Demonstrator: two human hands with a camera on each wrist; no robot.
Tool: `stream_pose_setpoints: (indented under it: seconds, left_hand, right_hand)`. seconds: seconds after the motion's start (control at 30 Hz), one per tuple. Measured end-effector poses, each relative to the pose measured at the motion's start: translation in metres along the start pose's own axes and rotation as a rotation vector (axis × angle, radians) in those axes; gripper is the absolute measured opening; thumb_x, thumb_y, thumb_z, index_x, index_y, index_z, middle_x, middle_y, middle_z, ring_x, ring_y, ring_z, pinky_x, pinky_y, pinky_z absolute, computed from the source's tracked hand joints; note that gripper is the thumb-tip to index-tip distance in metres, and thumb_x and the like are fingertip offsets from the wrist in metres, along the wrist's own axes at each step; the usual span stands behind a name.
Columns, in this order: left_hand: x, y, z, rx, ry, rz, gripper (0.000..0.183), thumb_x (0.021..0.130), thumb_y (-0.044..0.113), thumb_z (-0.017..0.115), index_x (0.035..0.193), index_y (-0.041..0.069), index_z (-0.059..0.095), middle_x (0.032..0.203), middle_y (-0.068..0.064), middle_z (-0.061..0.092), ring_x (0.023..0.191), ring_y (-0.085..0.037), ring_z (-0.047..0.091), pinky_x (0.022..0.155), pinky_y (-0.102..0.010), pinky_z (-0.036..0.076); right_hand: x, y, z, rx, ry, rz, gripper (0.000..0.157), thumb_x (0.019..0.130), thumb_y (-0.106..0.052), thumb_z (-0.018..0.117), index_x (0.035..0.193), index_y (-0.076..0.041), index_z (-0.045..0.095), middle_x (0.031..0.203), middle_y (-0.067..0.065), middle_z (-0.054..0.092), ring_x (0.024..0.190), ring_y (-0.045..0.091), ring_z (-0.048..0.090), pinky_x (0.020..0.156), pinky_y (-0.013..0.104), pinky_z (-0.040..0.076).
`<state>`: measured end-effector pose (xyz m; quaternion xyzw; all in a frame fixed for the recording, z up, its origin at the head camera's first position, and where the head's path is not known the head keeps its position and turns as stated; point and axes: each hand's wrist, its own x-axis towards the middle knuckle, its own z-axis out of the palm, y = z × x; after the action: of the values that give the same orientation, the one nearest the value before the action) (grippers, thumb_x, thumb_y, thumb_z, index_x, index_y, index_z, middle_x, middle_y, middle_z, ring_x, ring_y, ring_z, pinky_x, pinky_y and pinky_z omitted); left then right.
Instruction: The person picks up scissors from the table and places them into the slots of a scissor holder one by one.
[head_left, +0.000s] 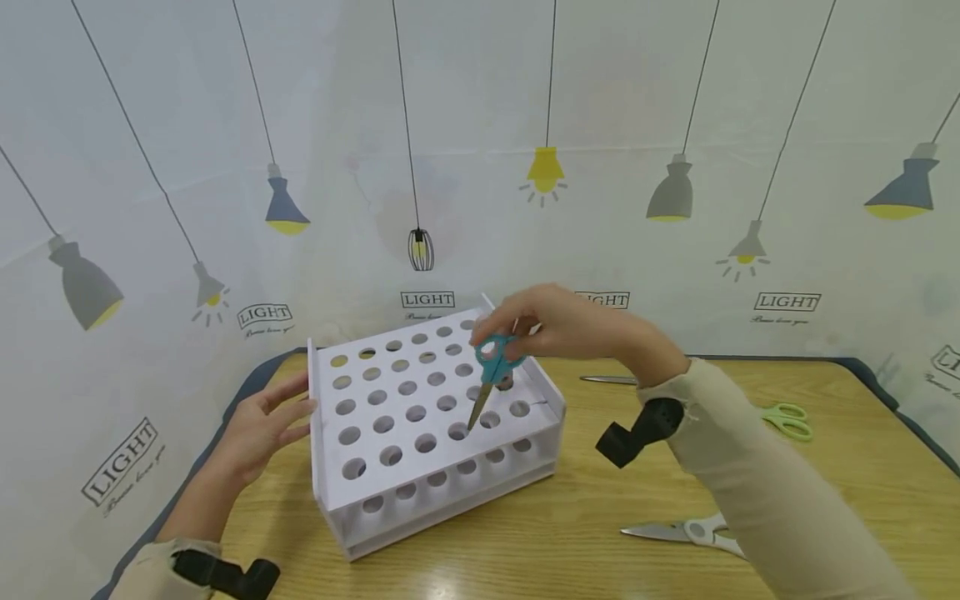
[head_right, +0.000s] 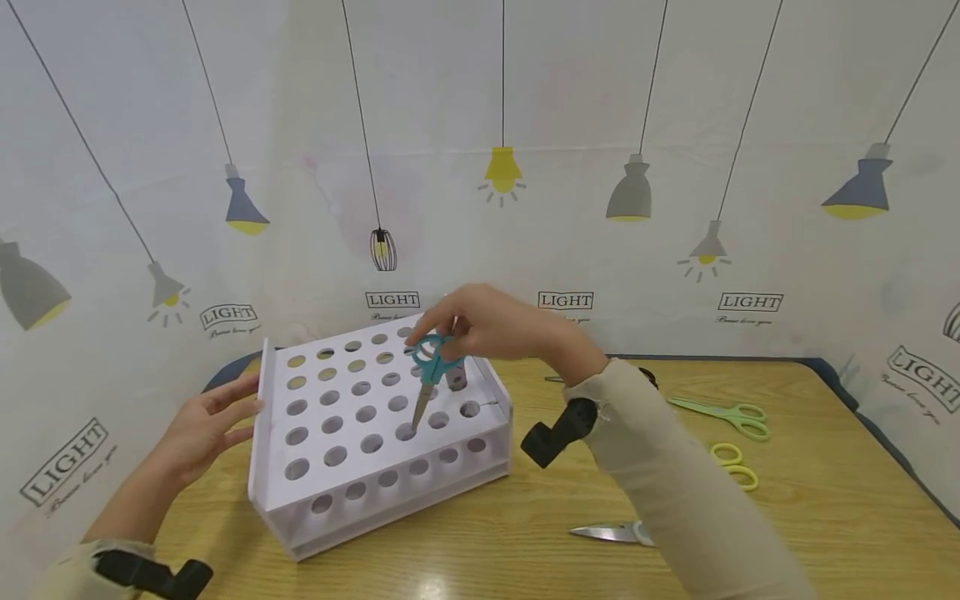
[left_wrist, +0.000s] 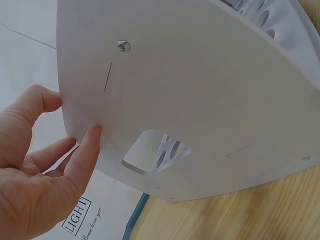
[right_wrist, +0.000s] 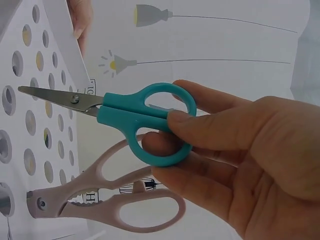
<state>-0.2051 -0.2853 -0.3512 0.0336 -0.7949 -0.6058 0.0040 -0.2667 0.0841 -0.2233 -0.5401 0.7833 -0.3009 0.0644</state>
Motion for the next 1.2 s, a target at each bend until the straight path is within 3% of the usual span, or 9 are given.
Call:
stream_pose_setpoints:
  seconds: [0.17,0.33,0.77,0.97,1.2]
  left_hand:
    - [0.000,-0.001,-0.001,-0.001,-0.003,0.001,0.066,0.092,0.027,0.057,0.145,0.007,0.024,0.145,-0.018,0.024,0.114,-0.020,0.048,0.086,-0.026,0.048]
    - [0.002,-0.002,-0.001,-0.008,-0.004,-0.002,0.067,0.091,0.027,0.058,0.145,0.007,0.024,0.146,-0.018,0.023,0.112,-0.016,0.049,0.086,-0.026,0.048]
    - [0.002,-0.004,-0.002,-0.022,-0.007,-0.001,0.068,0.090,0.028,0.059,0.145,0.006,0.024,0.145,-0.017,0.025,0.106,-0.010,0.051,0.086,-0.027,0.049]
    - [0.002,-0.004,-0.003,-0.020,-0.004,-0.005,0.068,0.091,0.028,0.059,0.145,0.007,0.024,0.146,-0.017,0.024,0.113,-0.017,0.048,0.086,-0.027,0.048]
    - [0.002,-0.002,-0.003,-0.039,-0.011,-0.014,0.067,0.091,0.026,0.058,0.146,0.008,0.023,0.146,-0.017,0.023,0.108,-0.010,0.050,0.086,-0.026,0.049]
  right_hand:
    - [0.015,-0.001,0.006,-0.046,-0.013,0.004,0.031,0.082,0.004,0.064,0.109,-0.010,0.068,0.100,-0.003,0.064,0.086,0.011,0.057,0.078,0.023,0.051]
    - [0.025,-0.006,0.009,-0.083,-0.012,0.053,0.031,0.082,0.005,0.063,0.108,-0.012,0.069,0.096,-0.005,0.062,0.085,0.011,0.055,0.077,0.023,0.050]
    - [0.052,-0.021,0.004,-0.129,-0.057,0.102,0.031,0.084,0.004,0.061,0.109,-0.013,0.069,0.101,-0.002,0.062,0.089,0.012,0.059,0.078,0.019,0.050]
    - [0.064,-0.030,-0.003,-0.138,-0.070,0.102,0.031,0.084,0.005,0.062,0.109,-0.012,0.069,0.103,0.000,0.063,0.089,0.012,0.059,0.078,0.019,0.050]
    - [0.078,-0.023,-0.006,-0.146,-0.087,0.156,0.032,0.082,0.006,0.063,0.106,-0.013,0.070,0.106,-0.002,0.065,0.091,0.013,0.058,0.079,0.019,0.050]
